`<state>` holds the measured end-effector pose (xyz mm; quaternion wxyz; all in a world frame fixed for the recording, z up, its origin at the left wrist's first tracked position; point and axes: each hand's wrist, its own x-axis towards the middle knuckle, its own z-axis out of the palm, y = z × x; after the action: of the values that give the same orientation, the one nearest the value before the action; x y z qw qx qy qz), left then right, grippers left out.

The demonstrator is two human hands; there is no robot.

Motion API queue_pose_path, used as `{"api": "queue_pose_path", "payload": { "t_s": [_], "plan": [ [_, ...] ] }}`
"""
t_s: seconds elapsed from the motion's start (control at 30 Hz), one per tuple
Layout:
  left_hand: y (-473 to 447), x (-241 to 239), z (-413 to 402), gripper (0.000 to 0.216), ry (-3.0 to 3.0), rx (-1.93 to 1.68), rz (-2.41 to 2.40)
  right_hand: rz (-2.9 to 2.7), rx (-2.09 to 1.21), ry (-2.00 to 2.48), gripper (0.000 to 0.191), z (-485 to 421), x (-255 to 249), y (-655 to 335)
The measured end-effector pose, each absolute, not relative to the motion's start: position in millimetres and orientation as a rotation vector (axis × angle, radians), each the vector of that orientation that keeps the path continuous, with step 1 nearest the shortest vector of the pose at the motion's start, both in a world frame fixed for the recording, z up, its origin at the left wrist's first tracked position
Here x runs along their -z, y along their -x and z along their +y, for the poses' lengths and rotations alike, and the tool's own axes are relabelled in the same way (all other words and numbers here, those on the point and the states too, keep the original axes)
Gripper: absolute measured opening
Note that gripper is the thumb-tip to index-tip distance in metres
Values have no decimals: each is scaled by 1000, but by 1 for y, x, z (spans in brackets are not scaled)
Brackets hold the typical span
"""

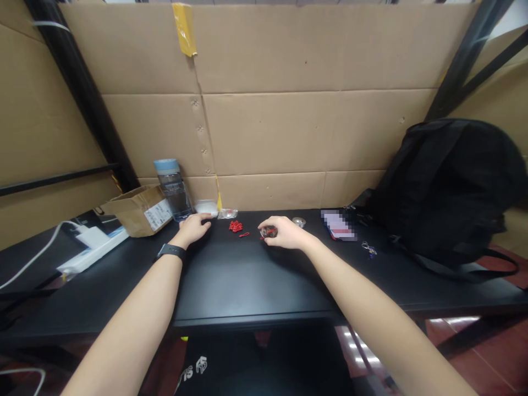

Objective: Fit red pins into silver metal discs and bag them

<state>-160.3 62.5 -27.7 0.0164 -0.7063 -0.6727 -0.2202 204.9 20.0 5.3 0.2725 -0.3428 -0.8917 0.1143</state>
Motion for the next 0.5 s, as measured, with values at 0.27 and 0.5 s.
{"api": "queue_pose_path", "payload": {
  "t_s": [0.27, 0.5],
  "plan": [
    [158, 33, 66, 46, 2255, 771, -2073, -2411, -318, 912, 43, 18, -6, -205],
    [156, 25, 59, 51, 2083, 966, -1993, -2413, -303, 897, 42, 19, -6, -204]
  ]
}}
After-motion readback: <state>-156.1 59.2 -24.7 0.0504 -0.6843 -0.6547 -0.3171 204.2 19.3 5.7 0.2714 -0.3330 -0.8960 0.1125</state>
